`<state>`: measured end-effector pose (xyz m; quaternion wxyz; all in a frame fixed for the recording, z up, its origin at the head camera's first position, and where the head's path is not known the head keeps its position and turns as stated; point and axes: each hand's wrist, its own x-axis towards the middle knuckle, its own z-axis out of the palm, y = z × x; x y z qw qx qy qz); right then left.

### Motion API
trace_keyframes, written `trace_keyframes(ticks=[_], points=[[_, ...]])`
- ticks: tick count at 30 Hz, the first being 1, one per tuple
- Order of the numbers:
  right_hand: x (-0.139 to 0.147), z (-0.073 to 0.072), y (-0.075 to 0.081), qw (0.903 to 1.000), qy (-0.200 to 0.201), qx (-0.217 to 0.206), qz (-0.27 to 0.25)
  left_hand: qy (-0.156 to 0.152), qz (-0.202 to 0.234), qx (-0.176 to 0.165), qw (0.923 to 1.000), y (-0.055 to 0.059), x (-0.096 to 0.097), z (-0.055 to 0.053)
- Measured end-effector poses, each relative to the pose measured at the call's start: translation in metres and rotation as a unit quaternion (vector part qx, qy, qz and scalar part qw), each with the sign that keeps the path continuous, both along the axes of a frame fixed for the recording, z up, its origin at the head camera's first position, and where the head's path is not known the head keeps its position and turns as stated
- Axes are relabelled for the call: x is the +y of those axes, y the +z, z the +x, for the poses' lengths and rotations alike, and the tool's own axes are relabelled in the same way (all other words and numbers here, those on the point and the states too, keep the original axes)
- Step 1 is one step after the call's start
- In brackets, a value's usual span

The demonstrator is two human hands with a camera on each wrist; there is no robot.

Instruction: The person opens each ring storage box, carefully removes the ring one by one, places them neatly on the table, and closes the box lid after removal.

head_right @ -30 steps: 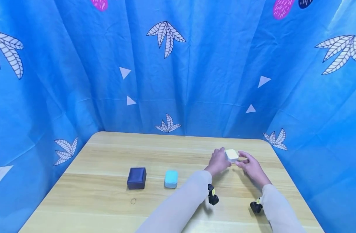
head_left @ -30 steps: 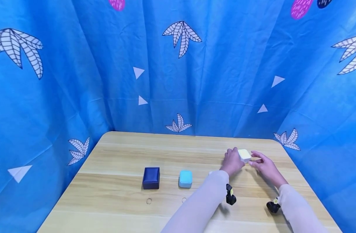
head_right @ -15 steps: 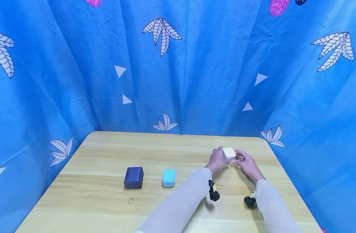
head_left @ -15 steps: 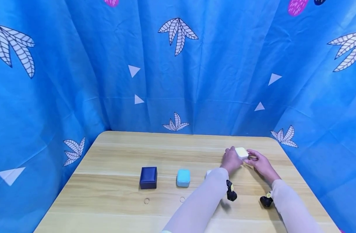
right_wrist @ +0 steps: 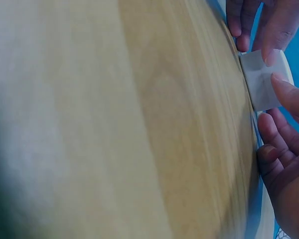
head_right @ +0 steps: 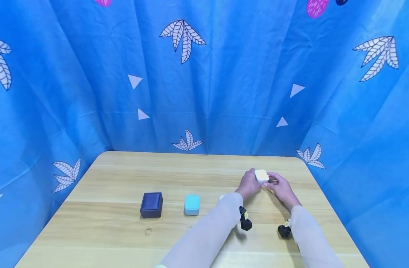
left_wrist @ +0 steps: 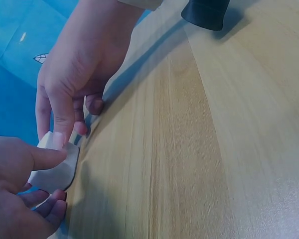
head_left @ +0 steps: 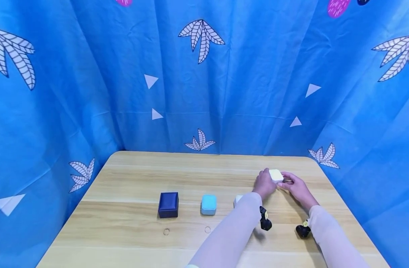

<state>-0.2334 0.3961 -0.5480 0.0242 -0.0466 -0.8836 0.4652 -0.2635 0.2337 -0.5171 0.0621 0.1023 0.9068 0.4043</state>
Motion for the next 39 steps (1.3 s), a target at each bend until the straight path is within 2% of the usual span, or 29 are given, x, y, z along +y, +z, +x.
trace_keyframes(ticks=[5,10,15,17,19,22,28,31,39], points=[[-0.001,0.002,0.001,1.0,-0.008,0.001,-0.005,0.007,0.009,-0.011,0.9999,-0.001,0.001,0.0],[0.001,0.003,0.001,0.9999,-0.016,-0.002,0.002,0.0,0.016,-0.003,0.9999,-0.003,-0.001,-0.002],[0.002,0.005,0.004,0.9978,-0.01,-0.036,-0.056,-0.014,0.018,-0.004,0.9997,-0.003,-0.003,-0.003],[0.002,0.006,0.007,0.9952,0.004,-0.042,-0.088,-0.019,0.019,-0.007,0.9996,-0.001,-0.004,-0.004],[0.003,0.007,0.008,0.994,0.017,-0.04,-0.1,-0.022,0.019,-0.013,0.9995,0.001,-0.004,-0.004],[0.005,0.008,0.009,0.9941,0.032,-0.042,-0.094,-0.023,0.019,-0.026,0.9992,0.003,-0.005,-0.002],[0.008,0.013,0.009,0.9961,0.035,-0.047,-0.066,-0.022,0.036,-0.046,0.9981,0.002,-0.005,0.004],[0.008,0.015,0.008,0.9965,0.036,-0.048,-0.057,-0.016,0.044,-0.048,0.9977,0.002,-0.006,0.008],[0.003,0.023,0.008,0.9965,0.036,-0.052,-0.055,-0.002,0.031,-0.035,0.9989,0.002,-0.01,0.023]])
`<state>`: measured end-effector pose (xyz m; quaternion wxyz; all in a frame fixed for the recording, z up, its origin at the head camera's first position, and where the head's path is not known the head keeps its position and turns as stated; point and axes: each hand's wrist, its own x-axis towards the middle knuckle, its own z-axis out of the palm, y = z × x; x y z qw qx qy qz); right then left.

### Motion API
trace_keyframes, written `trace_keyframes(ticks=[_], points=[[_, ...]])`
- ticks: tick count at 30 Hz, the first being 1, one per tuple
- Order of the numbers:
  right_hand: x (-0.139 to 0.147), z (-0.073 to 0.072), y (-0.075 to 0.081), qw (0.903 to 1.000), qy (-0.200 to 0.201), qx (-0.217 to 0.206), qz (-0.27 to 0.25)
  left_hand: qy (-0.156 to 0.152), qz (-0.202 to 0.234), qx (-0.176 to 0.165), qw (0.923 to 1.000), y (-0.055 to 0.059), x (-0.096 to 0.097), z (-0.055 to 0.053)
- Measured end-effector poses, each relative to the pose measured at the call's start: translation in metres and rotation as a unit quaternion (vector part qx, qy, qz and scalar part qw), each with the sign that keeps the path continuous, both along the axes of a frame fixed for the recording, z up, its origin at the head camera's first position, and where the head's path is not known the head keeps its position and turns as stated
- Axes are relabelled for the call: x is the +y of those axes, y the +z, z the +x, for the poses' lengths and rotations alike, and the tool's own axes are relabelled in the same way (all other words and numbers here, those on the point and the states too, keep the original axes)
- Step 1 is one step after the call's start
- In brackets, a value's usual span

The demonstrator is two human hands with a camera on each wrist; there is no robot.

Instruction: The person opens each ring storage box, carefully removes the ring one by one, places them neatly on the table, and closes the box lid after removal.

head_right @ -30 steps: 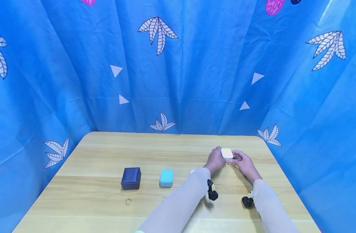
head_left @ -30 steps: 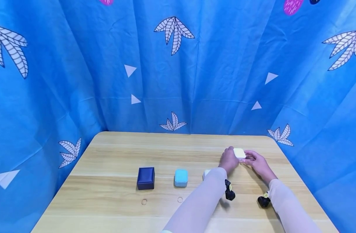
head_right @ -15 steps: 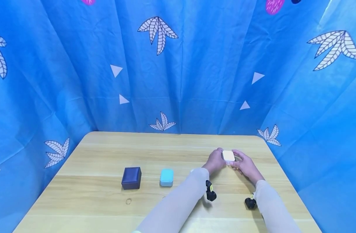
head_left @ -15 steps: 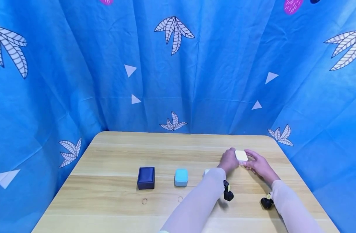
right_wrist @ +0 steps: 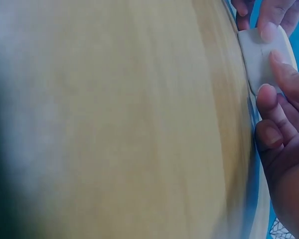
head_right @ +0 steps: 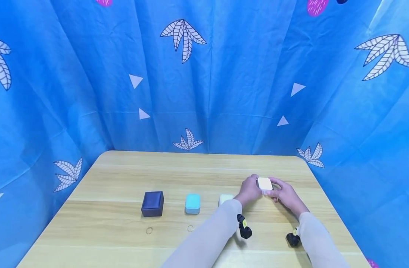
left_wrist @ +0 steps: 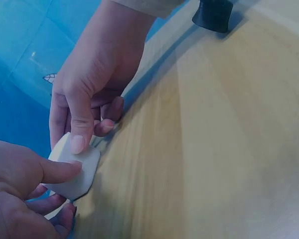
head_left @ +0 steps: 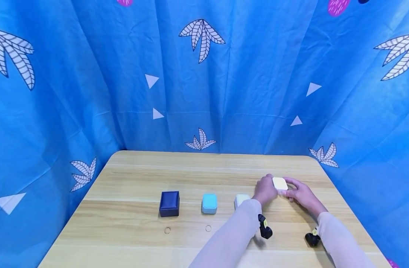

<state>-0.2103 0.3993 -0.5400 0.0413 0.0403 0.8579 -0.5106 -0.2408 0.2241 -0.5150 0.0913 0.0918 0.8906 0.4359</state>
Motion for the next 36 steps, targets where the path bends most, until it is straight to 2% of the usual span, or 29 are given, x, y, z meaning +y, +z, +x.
trace_keyframes(ticks=[6,16,22,28,36], points=[[-0.002,0.008,-0.002,0.9999,0.008,0.006,0.007,0.007,0.003,0.01,0.9999,-0.002,-0.002,0.01],[-0.007,0.016,-0.001,1.0,0.007,0.002,0.001,0.008,-0.013,0.017,0.9997,0.002,-0.008,0.023],[-0.01,0.023,0.0,1.0,0.008,-0.003,0.004,0.007,-0.019,0.037,0.9991,-0.002,-0.011,0.029],[-0.014,0.031,-0.002,0.9998,0.019,0.004,-0.004,0.014,-0.02,0.042,0.9988,-0.006,-0.015,0.039],[-0.02,0.039,-0.002,0.9996,0.025,0.006,0.011,0.027,-0.004,0.042,0.9988,-0.01,-0.02,0.049]])
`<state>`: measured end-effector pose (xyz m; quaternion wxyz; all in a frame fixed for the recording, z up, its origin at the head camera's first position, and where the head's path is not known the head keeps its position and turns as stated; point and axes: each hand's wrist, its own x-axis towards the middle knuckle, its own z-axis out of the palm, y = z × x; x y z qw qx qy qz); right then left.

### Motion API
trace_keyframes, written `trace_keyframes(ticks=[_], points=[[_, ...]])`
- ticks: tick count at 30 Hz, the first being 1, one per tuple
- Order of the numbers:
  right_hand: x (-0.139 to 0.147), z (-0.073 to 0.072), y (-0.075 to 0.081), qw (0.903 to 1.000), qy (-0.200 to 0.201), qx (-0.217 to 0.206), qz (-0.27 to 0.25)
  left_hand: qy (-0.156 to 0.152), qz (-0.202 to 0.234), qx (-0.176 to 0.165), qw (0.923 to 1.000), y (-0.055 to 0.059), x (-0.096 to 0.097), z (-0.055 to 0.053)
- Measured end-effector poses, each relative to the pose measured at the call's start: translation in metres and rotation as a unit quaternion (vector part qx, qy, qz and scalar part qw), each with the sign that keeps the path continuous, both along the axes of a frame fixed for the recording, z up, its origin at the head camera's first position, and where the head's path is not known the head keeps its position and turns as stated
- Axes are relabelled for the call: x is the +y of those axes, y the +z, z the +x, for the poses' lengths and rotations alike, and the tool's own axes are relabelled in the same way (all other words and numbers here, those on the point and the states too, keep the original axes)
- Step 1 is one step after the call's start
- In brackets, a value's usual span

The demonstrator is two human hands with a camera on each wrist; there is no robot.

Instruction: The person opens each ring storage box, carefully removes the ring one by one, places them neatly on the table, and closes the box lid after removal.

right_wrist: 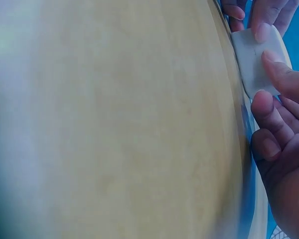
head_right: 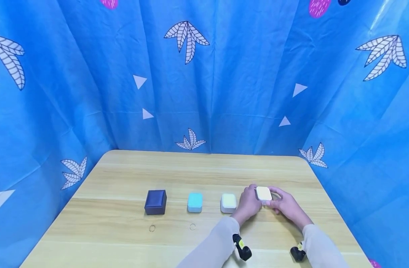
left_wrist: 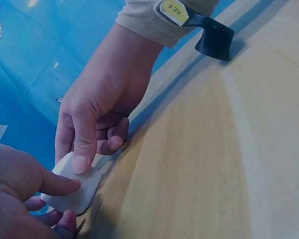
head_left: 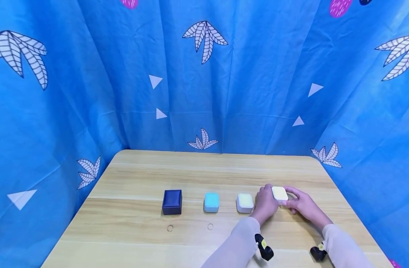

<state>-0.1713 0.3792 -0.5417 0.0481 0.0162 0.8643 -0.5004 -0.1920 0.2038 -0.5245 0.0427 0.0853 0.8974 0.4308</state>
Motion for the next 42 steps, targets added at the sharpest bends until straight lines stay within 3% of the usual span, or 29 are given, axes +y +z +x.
trace_keyframes(ticks=[13,25,36,42], points=[[-0.004,0.017,0.0,0.9995,0.002,-0.029,0.009,-0.003,0.006,0.01,0.9999,-0.005,-0.006,0.018],[-0.009,0.029,0.003,0.9995,0.014,-0.027,0.006,-0.007,0.029,0.008,0.9995,-0.005,-0.013,0.031],[-0.01,0.032,0.001,0.9992,0.024,-0.031,-0.005,-0.018,0.038,0.003,0.9991,-0.01,-0.018,0.034],[-0.007,0.033,0.0,0.9974,0.054,-0.011,-0.046,-0.024,0.019,0.004,0.9995,-0.014,-0.018,0.032]])
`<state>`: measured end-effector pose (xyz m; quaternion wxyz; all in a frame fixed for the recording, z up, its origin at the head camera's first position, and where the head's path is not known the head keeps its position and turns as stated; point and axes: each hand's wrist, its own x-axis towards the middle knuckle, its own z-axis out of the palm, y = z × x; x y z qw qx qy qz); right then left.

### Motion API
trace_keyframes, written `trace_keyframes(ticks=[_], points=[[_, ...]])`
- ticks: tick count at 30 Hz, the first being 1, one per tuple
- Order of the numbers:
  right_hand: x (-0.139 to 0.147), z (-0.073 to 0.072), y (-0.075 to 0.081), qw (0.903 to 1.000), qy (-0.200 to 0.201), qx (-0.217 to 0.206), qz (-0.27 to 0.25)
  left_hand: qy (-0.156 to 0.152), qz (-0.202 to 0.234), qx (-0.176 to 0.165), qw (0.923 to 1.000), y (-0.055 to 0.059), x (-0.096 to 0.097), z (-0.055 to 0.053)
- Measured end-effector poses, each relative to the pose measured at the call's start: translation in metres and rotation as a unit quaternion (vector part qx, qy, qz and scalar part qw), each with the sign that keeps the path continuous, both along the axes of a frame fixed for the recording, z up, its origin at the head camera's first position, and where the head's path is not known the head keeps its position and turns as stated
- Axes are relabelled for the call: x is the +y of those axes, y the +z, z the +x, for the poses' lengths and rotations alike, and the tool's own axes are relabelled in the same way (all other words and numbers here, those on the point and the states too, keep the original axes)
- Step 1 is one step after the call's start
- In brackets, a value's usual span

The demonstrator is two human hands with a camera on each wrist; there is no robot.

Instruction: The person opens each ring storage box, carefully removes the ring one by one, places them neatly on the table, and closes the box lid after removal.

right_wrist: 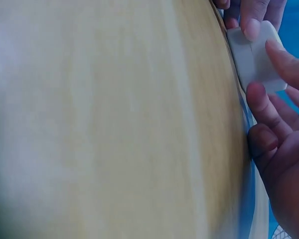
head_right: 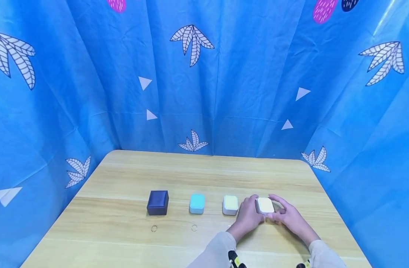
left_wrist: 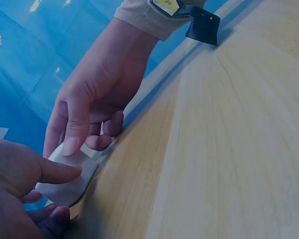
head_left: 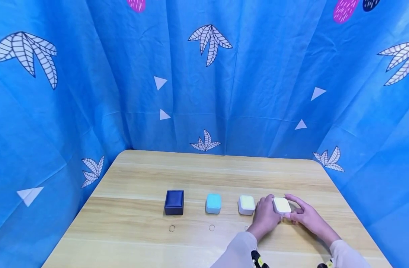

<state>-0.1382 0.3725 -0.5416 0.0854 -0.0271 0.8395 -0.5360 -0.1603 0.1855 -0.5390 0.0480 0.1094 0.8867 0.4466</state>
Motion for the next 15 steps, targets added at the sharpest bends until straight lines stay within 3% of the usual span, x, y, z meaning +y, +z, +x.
trace_keyframes(ticks=[7,15], points=[[0.004,0.0,-0.001,0.9992,0.028,0.009,-0.027,-0.005,-0.034,0.039,0.9986,-0.006,0.002,-0.001],[0.002,-0.001,-0.003,0.9999,-0.004,-0.002,0.011,-0.008,-0.038,0.072,0.9967,-0.012,0.004,-0.001]])
